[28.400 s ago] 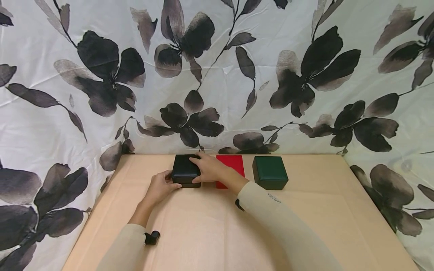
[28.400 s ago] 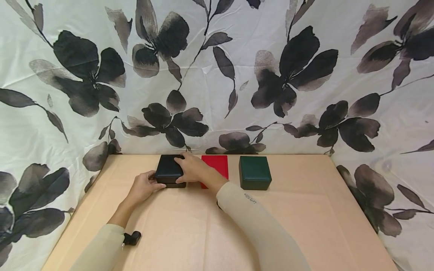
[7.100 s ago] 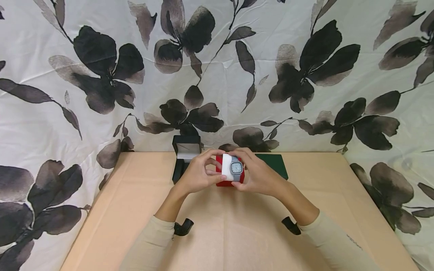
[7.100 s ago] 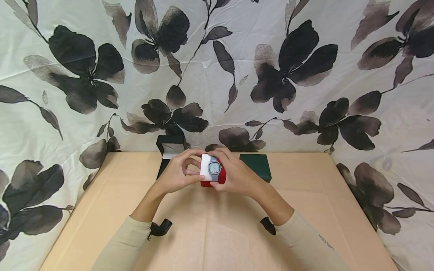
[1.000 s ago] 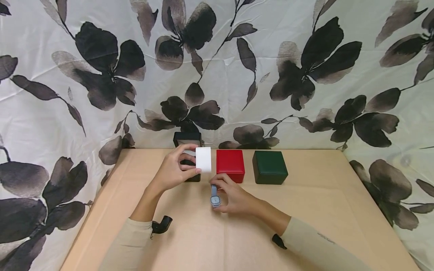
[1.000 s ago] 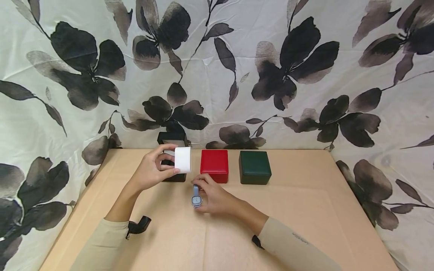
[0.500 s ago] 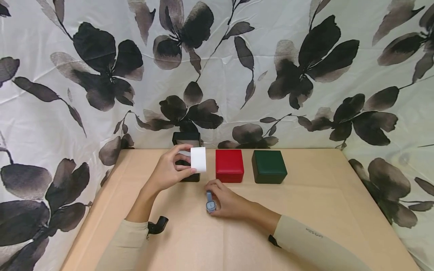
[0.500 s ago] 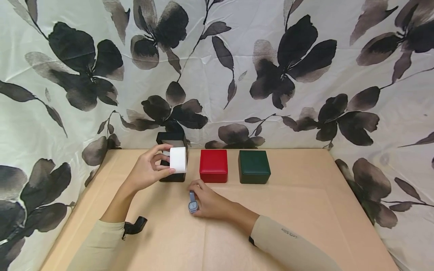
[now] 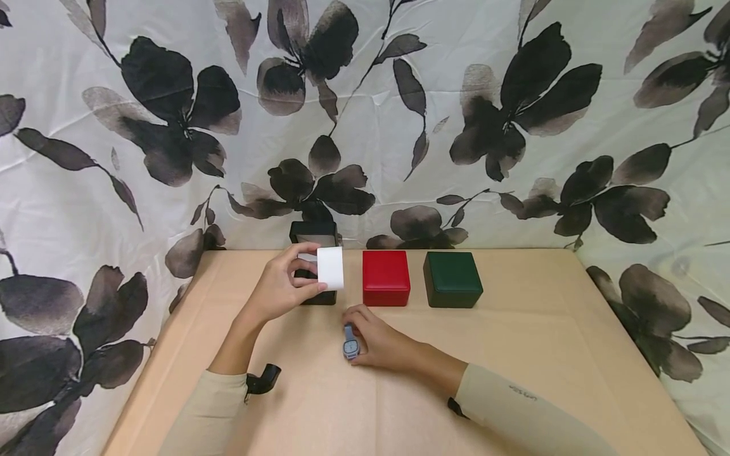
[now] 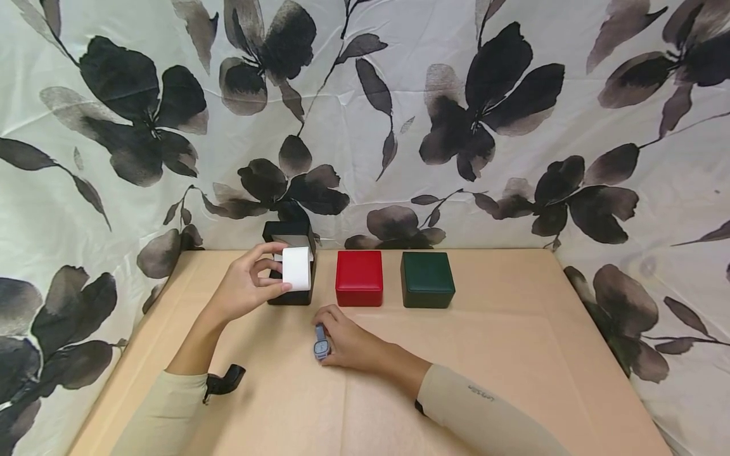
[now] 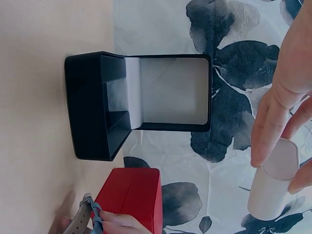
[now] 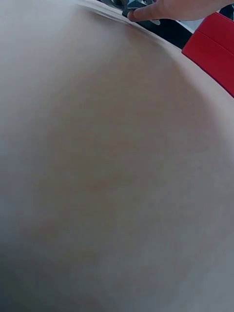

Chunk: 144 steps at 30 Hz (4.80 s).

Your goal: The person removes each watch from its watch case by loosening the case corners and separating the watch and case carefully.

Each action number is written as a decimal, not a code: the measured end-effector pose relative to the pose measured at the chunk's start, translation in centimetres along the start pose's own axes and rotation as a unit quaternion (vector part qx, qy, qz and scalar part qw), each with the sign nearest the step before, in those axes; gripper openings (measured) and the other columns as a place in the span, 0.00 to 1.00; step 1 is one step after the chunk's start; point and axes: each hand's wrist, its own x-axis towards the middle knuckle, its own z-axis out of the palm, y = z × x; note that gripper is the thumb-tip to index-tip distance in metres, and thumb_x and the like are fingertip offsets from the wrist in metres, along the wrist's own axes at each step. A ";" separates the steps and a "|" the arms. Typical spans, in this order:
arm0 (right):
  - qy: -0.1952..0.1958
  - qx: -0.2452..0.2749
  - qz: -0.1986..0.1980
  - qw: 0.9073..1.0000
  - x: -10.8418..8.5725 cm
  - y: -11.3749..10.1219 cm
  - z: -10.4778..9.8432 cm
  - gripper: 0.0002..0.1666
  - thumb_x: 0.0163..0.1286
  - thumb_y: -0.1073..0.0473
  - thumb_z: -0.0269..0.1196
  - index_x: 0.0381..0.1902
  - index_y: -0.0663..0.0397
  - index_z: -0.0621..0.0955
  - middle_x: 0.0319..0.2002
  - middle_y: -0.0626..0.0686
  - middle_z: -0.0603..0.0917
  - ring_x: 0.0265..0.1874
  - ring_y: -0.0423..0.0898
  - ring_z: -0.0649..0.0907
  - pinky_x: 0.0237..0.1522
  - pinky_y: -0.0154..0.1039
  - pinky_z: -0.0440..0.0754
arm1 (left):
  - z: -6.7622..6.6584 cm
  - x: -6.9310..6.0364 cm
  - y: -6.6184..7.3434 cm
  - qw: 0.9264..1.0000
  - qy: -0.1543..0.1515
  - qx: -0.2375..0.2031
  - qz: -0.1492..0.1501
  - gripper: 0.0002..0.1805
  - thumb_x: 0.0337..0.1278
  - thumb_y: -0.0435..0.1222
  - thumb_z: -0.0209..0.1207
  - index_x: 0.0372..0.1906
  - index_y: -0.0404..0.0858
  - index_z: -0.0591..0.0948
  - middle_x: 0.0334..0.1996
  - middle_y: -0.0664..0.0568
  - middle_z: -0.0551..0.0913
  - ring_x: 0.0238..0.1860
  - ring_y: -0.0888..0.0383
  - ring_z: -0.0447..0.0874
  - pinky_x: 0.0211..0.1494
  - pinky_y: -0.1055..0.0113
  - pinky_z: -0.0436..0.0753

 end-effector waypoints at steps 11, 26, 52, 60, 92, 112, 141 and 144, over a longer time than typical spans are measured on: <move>-0.013 -0.074 0.017 0.997 0.2 -0.5 0.2 0.47 0.56 0.53 0.81 0.68 0.53 0.69 0.66 0.48 0.69 0.61 0.41 0.75 0.62 0.30 0.81 | 0.0 0.1 0.1 1.000 -0.002 0.001 -0.010 0.39 0.48 0.23 0.75 0.68 0.35 0.72 0.61 0.40 0.76 0.48 0.46 0.86 0.48 0.65 0.90; 0.001 -0.065 0.054 0.996 0.2 -0.2 -0.9 0.49 0.53 0.49 0.82 0.69 0.50 0.71 0.66 0.46 0.73 0.65 0.44 0.74 0.68 0.39 0.79 | -0.8 0.4 0.1 1.000 -0.004 0.002 -0.019 0.41 0.46 0.23 0.75 0.68 0.36 0.72 0.60 0.39 0.76 0.50 0.43 0.86 0.48 0.65 0.90; 0.095 0.040 0.058 0.993 1.9 -3.0 -5.9 0.40 0.60 0.61 0.77 0.68 0.54 0.71 0.63 0.56 0.77 0.59 0.58 0.82 0.59 0.54 0.86 | -2.9 0.1 -2.1 0.999 -0.005 -0.008 -0.053 0.42 0.51 0.19 0.70 0.73 0.36 0.69 0.67 0.38 0.72 0.56 0.39 0.82 0.48 0.67 0.90; 0.108 0.028 0.062 0.992 3.6 -3.3 -6.5 0.38 0.66 0.60 0.73 0.70 0.57 0.71 0.67 0.59 0.76 0.63 0.59 0.82 0.62 0.54 0.83 | -3.3 0.0 -3.4 0.997 -0.010 0.009 -0.069 0.42 0.50 0.19 0.71 0.72 0.37 0.69 0.66 0.38 0.72 0.55 0.40 0.84 0.48 0.65 0.90; 0.199 0.088 0.159 0.963 9.9 -2.4 -1.9 0.38 0.74 0.63 0.62 0.77 0.64 0.62 0.78 0.66 0.59 0.72 0.60 0.71 0.74 0.53 0.72 | -4.1 1.8 -8.6 0.988 -0.044 0.050 -0.142 0.40 0.57 0.23 0.69 0.74 0.37 0.67 0.71 0.38 0.69 0.58 0.39 0.83 0.49 0.67 0.87; 0.174 0.058 0.178 0.967 10.7 -0.7 -0.3 0.39 0.77 0.65 0.59 0.79 0.67 0.58 0.80 0.64 0.59 0.79 0.58 0.63 0.79 0.51 0.63 | -3.2 2.7 -10.3 0.986 -0.056 0.055 -0.147 0.40 0.56 0.23 0.70 0.73 0.41 0.68 0.71 0.40 0.69 0.58 0.41 0.82 0.52 0.59 0.88; 0.160 0.043 0.191 0.968 10.7 -0.3 0.0 0.38 0.77 0.63 0.59 0.79 0.66 0.59 0.80 0.62 0.59 0.79 0.57 0.65 0.79 0.50 0.64 | -2.2 3.1 -11.1 0.983 -0.066 0.081 -0.148 0.41 0.50 0.17 0.70 0.72 0.30 0.70 0.62 0.33 0.74 0.63 0.38 0.77 0.68 0.48 0.81; 0.159 0.043 0.191 0.968 10.7 -0.3 0.0 0.38 0.77 0.64 0.59 0.79 0.66 0.59 0.80 0.62 0.59 0.78 0.57 0.65 0.79 0.50 0.63 | -2.1 3.1 -11.3 0.983 -0.067 0.084 -0.146 0.41 0.50 0.17 0.70 0.71 0.30 0.70 0.61 0.33 0.75 0.62 0.38 0.77 0.68 0.47 0.81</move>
